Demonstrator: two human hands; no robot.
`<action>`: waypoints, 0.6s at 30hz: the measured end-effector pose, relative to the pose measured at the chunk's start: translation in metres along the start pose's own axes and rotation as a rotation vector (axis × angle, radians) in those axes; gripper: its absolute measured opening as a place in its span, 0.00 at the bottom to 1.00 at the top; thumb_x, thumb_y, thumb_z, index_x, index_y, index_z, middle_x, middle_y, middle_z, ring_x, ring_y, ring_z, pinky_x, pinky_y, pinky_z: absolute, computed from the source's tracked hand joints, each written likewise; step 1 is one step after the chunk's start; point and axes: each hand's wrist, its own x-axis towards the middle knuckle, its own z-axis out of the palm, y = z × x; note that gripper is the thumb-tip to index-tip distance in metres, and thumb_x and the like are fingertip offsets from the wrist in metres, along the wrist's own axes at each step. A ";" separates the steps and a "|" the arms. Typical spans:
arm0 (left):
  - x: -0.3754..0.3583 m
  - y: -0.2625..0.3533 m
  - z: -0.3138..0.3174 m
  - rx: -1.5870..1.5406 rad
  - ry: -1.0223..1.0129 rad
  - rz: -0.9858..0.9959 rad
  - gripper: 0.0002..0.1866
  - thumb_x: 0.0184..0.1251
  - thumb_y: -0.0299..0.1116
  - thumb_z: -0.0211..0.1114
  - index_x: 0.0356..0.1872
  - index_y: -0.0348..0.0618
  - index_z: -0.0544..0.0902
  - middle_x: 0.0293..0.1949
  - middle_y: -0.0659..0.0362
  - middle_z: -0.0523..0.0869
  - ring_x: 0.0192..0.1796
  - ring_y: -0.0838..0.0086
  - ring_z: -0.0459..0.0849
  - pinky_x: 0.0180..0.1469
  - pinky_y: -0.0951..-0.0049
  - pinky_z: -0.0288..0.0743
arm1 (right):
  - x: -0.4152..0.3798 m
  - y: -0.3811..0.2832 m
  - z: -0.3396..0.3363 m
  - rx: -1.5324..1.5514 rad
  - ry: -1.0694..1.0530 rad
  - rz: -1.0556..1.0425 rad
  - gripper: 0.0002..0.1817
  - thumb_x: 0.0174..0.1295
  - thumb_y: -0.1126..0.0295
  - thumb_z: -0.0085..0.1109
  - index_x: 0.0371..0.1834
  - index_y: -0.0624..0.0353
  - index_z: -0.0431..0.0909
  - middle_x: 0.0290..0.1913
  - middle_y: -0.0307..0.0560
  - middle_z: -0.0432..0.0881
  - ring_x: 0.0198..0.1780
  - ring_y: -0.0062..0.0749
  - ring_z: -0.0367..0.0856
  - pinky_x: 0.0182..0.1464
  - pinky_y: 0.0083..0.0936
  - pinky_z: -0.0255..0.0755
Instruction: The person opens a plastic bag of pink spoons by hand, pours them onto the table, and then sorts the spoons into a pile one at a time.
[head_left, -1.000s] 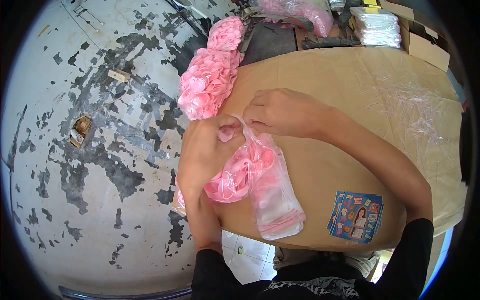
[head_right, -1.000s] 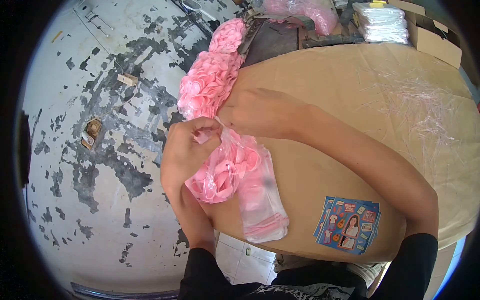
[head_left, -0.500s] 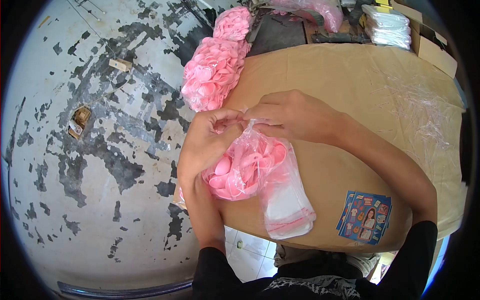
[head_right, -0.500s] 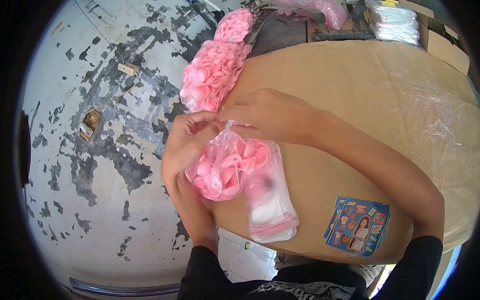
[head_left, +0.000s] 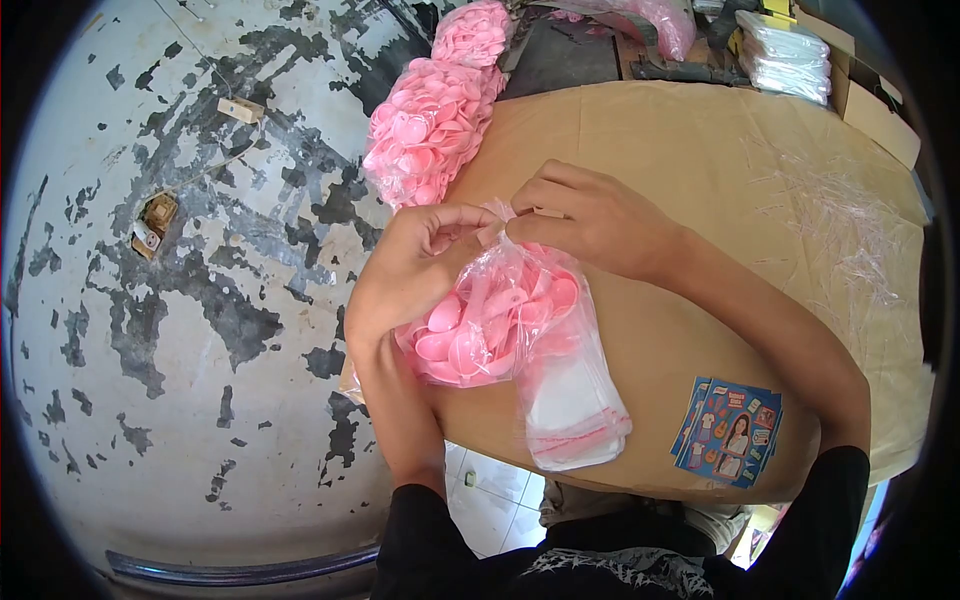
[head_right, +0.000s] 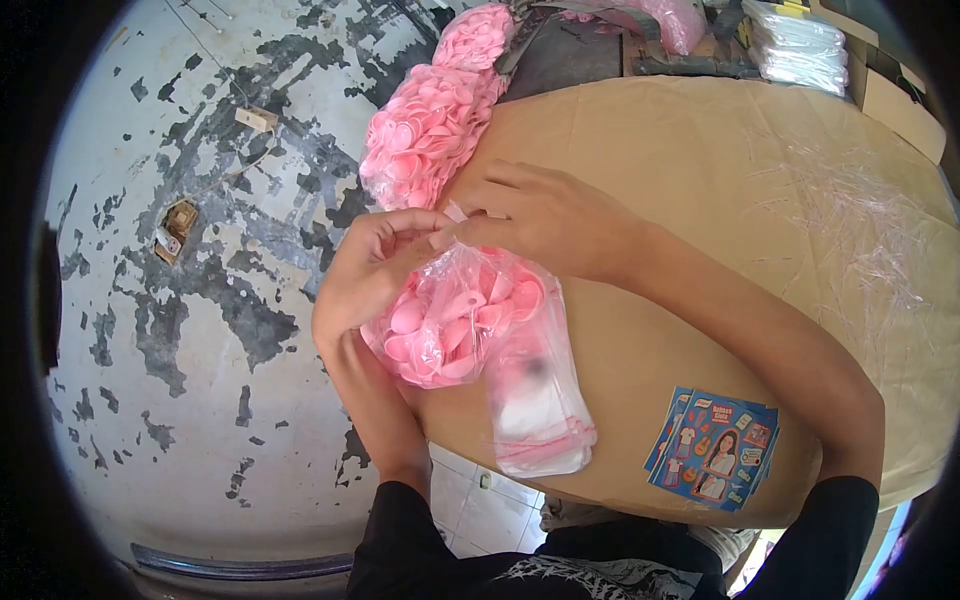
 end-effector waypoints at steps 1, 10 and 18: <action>-0.002 -0.003 0.000 0.049 0.013 0.022 0.10 0.67 0.25 0.65 0.45 0.29 0.85 0.37 0.61 0.88 0.39 0.83 0.81 0.45 0.80 0.75 | -0.002 0.002 0.000 0.001 -0.004 -0.004 0.11 0.52 0.73 0.62 0.40 0.58 0.82 0.43 0.42 0.79 0.46 0.38 0.78 0.43 0.30 0.78; -0.009 0.012 0.008 0.380 0.138 0.263 0.12 0.57 0.19 0.62 0.42 0.30 0.85 0.36 0.51 0.88 0.38 0.70 0.87 0.45 0.73 0.78 | -0.003 0.006 -0.004 0.078 0.030 -0.063 0.07 0.52 0.74 0.62 0.35 0.61 0.79 0.41 0.43 0.80 0.44 0.40 0.82 0.43 0.31 0.79; -0.005 0.009 0.006 0.460 0.158 0.383 0.10 0.51 0.19 0.65 0.37 0.31 0.86 0.35 0.50 0.89 0.37 0.64 0.89 0.43 0.71 0.79 | 0.000 0.009 -0.008 0.054 0.005 -0.131 0.07 0.51 0.73 0.64 0.33 0.60 0.78 0.41 0.43 0.80 0.46 0.40 0.82 0.43 0.30 0.80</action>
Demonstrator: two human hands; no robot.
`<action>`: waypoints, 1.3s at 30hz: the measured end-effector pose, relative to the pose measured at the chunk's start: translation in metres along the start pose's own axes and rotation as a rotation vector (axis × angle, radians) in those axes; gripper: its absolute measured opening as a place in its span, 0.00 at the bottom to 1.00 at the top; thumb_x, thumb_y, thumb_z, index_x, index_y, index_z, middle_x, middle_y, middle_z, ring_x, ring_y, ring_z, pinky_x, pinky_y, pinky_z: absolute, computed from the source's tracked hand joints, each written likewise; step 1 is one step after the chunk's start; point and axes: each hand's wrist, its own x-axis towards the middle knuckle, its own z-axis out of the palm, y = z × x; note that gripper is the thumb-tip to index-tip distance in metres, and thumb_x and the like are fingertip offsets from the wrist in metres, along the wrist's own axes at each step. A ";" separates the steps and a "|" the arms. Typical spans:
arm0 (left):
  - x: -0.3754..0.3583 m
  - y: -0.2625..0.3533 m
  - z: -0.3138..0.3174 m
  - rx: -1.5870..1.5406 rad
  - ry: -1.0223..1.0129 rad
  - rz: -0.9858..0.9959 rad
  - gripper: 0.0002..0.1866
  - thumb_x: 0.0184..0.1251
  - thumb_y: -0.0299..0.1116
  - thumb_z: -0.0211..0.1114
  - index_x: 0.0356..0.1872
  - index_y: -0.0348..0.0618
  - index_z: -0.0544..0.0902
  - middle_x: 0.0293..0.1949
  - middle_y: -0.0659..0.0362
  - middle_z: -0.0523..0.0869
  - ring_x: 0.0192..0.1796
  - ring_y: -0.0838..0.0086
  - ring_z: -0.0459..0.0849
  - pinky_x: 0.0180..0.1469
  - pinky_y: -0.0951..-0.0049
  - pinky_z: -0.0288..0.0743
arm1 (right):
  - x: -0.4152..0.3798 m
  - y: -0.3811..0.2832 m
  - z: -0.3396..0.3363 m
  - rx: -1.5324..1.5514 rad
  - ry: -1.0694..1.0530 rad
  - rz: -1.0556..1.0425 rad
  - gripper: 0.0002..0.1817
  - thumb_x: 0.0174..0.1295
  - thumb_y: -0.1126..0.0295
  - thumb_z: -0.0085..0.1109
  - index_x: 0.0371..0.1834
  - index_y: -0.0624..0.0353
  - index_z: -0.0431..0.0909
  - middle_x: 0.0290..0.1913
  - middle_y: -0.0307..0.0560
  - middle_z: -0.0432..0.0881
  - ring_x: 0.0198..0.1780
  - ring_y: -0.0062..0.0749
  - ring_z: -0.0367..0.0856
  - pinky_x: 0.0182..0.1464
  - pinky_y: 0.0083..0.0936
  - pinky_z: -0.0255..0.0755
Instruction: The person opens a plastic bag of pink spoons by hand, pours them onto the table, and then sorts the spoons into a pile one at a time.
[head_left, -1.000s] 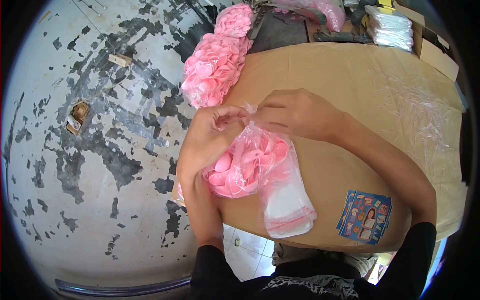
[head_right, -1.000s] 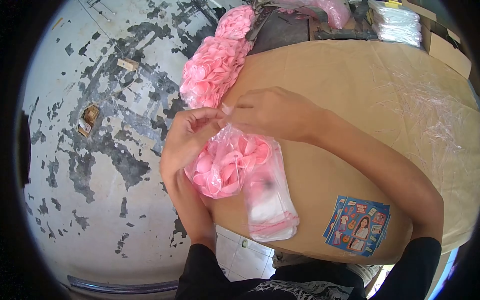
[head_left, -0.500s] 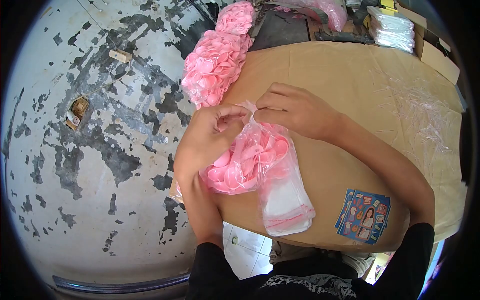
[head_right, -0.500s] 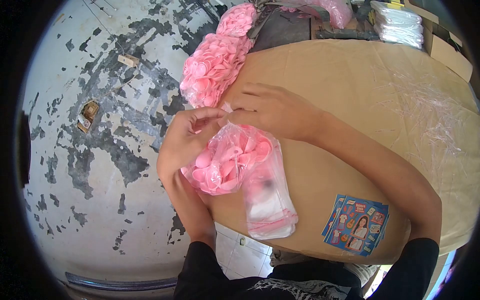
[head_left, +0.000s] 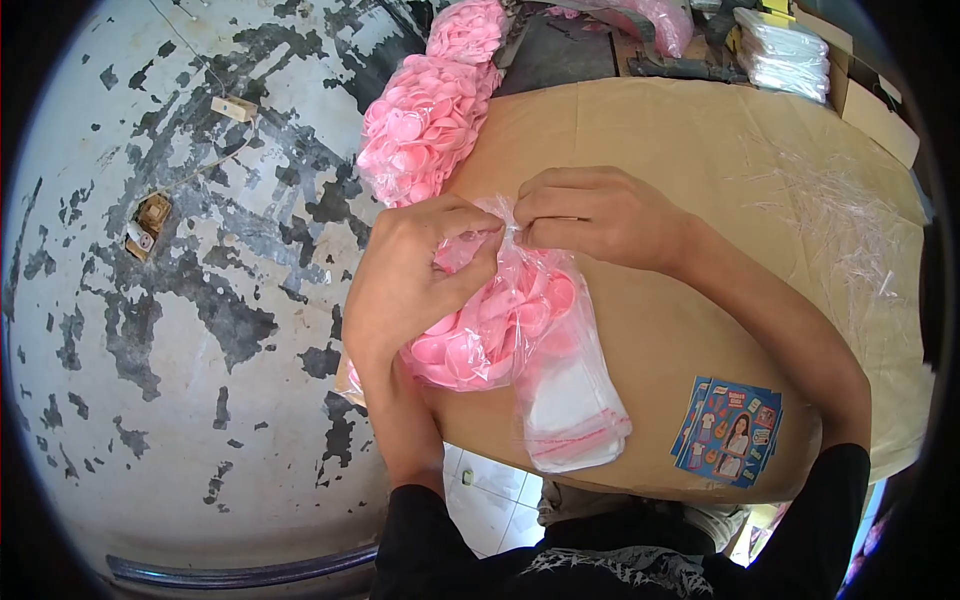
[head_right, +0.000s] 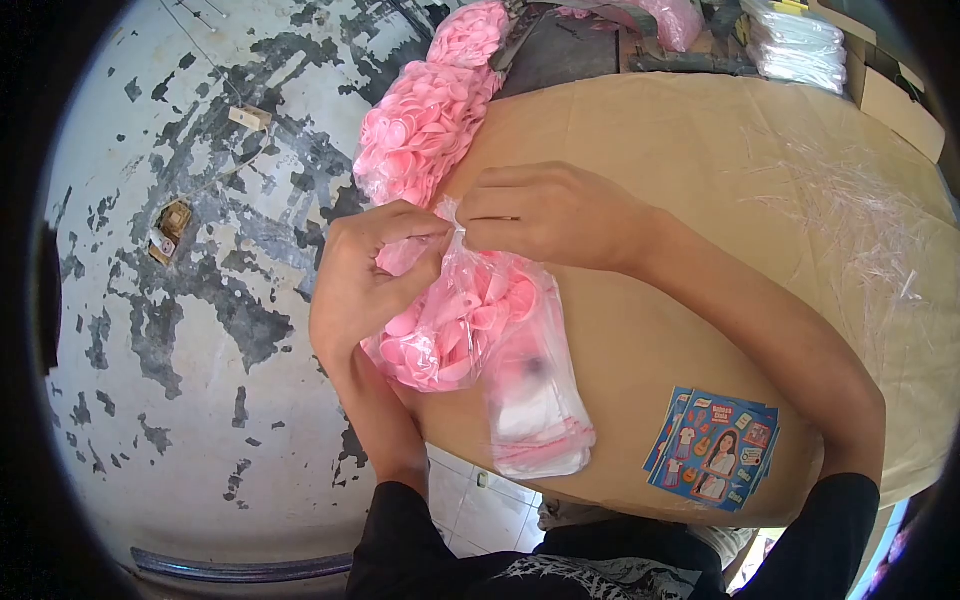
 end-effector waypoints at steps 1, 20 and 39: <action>0.001 -0.001 0.000 0.013 -0.004 0.012 0.10 0.51 0.19 0.66 0.37 0.31 0.87 0.35 0.50 0.89 0.37 0.64 0.89 0.42 0.71 0.80 | 0.000 0.000 0.000 -0.009 -0.001 -0.010 0.07 0.51 0.73 0.64 0.33 0.60 0.78 0.41 0.44 0.80 0.46 0.40 0.82 0.43 0.30 0.80; 0.003 -0.002 0.007 0.050 0.037 -0.022 0.12 0.50 0.20 0.67 0.39 0.31 0.84 0.34 0.50 0.87 0.36 0.67 0.88 0.42 0.73 0.79 | 0.002 0.003 -0.005 0.026 -0.021 0.043 0.08 0.52 0.75 0.65 0.34 0.61 0.79 0.39 0.45 0.80 0.44 0.42 0.82 0.42 0.32 0.79; 0.004 -0.012 0.008 -0.321 -0.065 -0.203 0.10 0.59 0.19 0.61 0.42 0.29 0.82 0.36 0.58 0.85 0.40 0.78 0.83 0.47 0.76 0.77 | 0.017 -0.016 0.000 0.037 -0.059 0.438 0.06 0.59 0.71 0.60 0.34 0.64 0.78 0.36 0.53 0.80 0.41 0.48 0.81 0.47 0.42 0.75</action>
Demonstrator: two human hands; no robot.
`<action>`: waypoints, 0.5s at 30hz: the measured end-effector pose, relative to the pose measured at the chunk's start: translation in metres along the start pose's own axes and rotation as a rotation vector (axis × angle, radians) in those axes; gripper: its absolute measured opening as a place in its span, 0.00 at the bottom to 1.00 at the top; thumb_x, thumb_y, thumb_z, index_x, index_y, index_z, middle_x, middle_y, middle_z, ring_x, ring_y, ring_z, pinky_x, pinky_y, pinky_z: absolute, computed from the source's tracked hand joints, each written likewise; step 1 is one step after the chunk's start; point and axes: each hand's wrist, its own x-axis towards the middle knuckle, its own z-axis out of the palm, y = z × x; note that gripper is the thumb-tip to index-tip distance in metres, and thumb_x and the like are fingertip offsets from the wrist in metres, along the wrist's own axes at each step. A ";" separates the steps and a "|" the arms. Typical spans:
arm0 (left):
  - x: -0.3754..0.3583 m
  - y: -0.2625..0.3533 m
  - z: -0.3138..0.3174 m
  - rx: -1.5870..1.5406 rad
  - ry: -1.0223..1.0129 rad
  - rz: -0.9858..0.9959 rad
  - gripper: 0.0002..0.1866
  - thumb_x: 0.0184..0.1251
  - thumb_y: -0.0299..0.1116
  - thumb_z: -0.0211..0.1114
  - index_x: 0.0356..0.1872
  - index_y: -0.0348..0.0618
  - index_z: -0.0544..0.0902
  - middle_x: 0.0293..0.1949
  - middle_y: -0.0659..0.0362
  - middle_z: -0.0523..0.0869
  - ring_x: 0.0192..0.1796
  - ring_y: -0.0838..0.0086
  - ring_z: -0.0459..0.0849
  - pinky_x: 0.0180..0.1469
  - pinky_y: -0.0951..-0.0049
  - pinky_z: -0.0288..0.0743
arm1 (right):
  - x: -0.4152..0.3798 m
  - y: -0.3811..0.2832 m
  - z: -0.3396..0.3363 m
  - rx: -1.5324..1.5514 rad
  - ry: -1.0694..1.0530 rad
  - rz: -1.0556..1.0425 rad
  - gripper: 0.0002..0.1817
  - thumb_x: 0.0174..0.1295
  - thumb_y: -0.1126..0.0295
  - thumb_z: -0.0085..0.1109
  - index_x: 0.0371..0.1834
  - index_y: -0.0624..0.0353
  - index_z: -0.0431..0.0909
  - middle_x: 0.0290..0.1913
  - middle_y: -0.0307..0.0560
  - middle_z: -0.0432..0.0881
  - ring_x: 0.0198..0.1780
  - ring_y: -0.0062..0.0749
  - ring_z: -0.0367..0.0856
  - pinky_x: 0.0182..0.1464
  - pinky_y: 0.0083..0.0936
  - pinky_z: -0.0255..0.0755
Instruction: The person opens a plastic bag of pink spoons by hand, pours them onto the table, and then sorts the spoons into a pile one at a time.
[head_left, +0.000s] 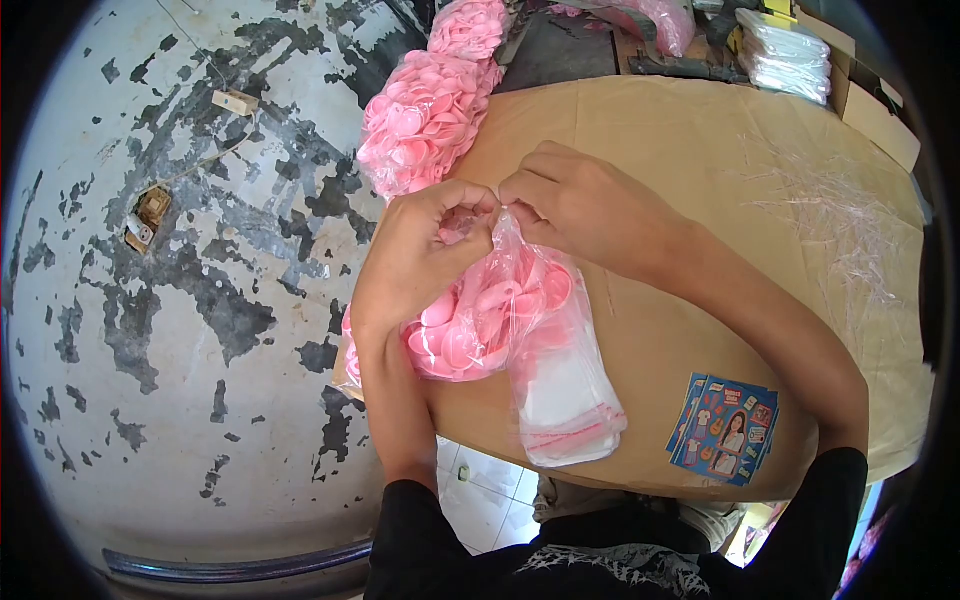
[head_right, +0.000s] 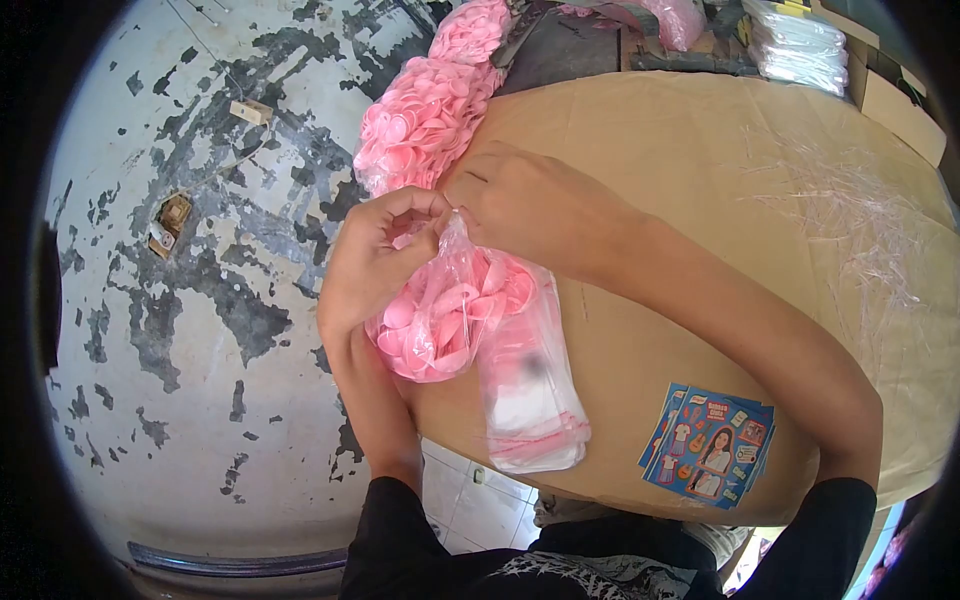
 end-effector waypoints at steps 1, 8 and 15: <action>0.000 -0.003 0.001 0.023 0.017 0.031 0.10 0.59 0.21 0.63 0.42 0.30 0.82 0.35 0.55 0.87 0.39 0.75 0.85 0.47 0.74 0.78 | 0.001 -0.001 -0.001 0.072 0.018 0.015 0.06 0.59 0.72 0.60 0.33 0.64 0.77 0.35 0.52 0.79 0.39 0.47 0.80 0.45 0.41 0.75; -0.007 0.007 -0.004 0.146 -0.017 0.039 0.12 0.57 0.17 0.60 0.44 0.29 0.82 0.38 0.58 0.87 0.43 0.80 0.84 0.46 0.77 0.78 | 0.007 -0.001 -0.015 0.456 -0.266 0.255 0.09 0.59 0.70 0.60 0.34 0.66 0.76 0.27 0.49 0.76 0.30 0.38 0.74 0.38 0.32 0.70; -0.005 0.003 0.003 0.040 0.010 -0.001 0.11 0.60 0.23 0.65 0.44 0.31 0.83 0.35 0.54 0.88 0.38 0.77 0.86 0.44 0.74 0.79 | 0.000 0.018 -0.011 0.605 -0.301 0.341 0.07 0.64 0.73 0.59 0.42 0.62 0.80 0.35 0.45 0.81 0.38 0.33 0.81 0.45 0.26 0.76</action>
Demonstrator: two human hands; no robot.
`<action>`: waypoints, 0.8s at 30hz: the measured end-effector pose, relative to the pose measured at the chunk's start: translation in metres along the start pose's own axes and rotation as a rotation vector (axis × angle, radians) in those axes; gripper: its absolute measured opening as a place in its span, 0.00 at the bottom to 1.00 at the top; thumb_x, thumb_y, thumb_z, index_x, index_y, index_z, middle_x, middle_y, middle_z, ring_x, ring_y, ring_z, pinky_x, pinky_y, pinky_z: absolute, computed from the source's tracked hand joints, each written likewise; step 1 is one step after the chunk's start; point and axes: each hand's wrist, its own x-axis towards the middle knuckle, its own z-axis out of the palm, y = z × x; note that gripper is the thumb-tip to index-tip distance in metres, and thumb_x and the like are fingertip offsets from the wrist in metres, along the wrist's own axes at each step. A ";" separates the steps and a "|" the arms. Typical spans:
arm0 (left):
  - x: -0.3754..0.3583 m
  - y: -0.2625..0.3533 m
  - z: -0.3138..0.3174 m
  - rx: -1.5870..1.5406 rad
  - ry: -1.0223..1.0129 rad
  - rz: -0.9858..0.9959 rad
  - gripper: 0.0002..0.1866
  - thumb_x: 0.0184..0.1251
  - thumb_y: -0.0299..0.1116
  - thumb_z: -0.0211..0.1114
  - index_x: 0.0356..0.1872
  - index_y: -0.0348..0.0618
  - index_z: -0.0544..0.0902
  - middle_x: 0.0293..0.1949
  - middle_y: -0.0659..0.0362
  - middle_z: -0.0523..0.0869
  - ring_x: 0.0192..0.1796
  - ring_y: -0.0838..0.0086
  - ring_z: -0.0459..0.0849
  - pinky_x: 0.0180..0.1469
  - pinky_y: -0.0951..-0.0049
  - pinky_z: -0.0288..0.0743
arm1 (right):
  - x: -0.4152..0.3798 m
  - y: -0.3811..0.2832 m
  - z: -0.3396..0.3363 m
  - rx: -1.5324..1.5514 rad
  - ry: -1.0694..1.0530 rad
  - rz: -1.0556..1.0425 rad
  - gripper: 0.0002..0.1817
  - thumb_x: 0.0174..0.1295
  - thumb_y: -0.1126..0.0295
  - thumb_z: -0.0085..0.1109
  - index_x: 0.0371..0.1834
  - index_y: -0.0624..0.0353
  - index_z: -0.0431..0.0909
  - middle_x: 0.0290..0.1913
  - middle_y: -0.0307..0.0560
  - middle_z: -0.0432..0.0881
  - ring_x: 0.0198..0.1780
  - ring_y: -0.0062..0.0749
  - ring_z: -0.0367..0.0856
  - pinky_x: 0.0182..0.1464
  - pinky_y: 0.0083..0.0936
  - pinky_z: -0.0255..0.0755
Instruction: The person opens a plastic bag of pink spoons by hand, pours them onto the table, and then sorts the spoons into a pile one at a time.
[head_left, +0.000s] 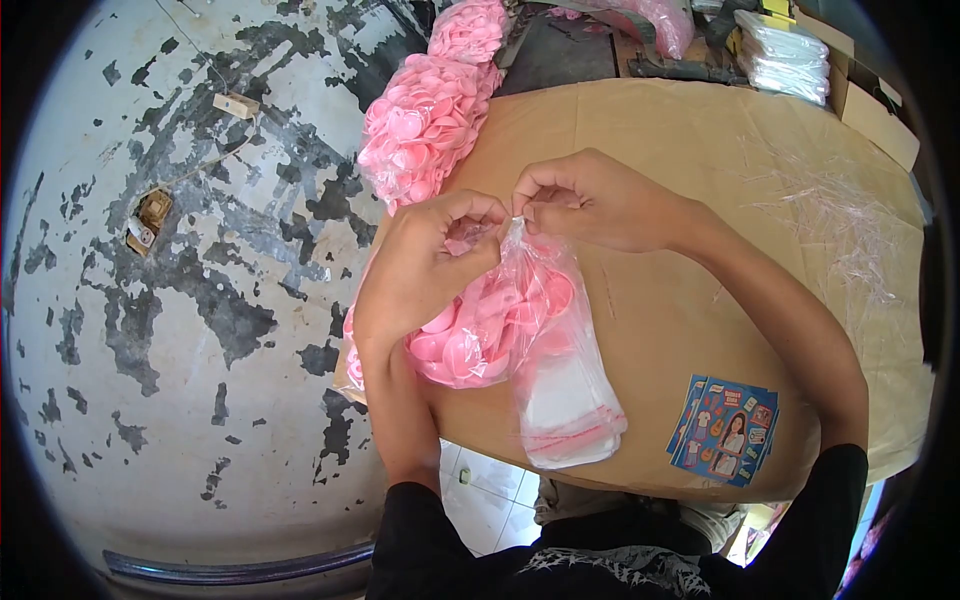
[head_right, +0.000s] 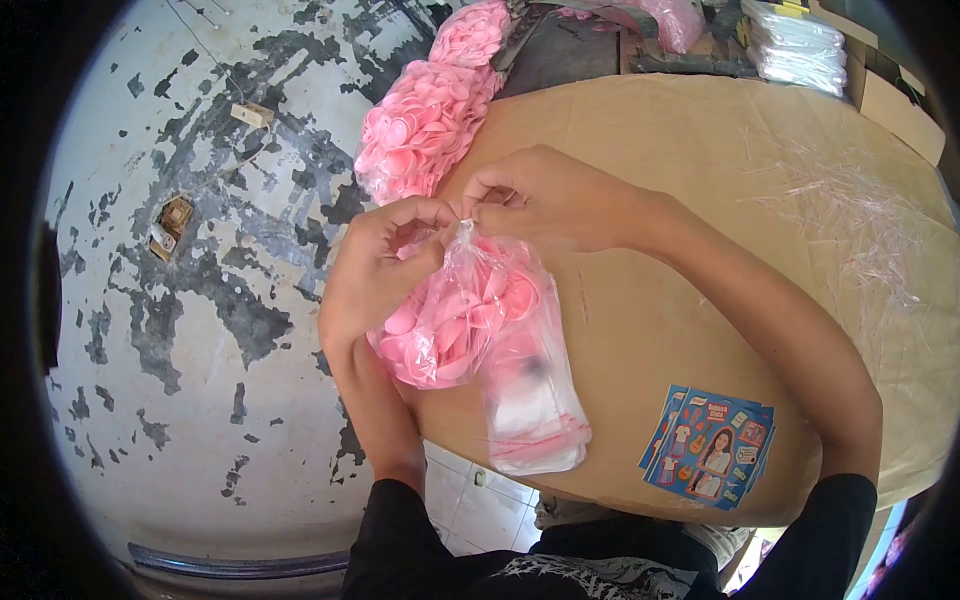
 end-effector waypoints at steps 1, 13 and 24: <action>0.001 -0.003 0.000 -0.029 -0.001 -0.011 0.11 0.61 0.23 0.64 0.45 0.30 0.83 0.36 0.55 0.88 0.39 0.79 0.85 0.45 0.75 0.79 | -0.001 -0.008 -0.002 -0.090 0.033 -0.055 0.06 0.63 0.73 0.60 0.42 0.62 0.80 0.36 0.45 0.81 0.39 0.34 0.81 0.45 0.27 0.76; 0.007 -0.013 -0.001 -0.285 -0.056 -0.098 0.09 0.70 0.22 0.62 0.48 0.30 0.82 0.40 0.65 0.84 0.41 0.85 0.78 0.44 0.83 0.72 | 0.004 -0.002 -0.014 -0.735 0.262 -0.788 0.12 0.48 0.71 0.69 0.38 0.56 0.85 0.38 0.41 0.82 0.43 0.37 0.81 0.44 0.32 0.78; 0.013 -0.013 0.003 -0.316 -0.099 -0.146 0.10 0.68 0.22 0.60 0.46 0.29 0.83 0.38 0.64 0.85 0.40 0.86 0.78 0.44 0.82 0.73 | 0.002 0.016 0.011 -0.969 0.366 -0.637 0.15 0.46 0.70 0.66 0.39 0.57 0.77 0.40 0.44 0.77 0.45 0.38 0.77 0.47 0.32 0.74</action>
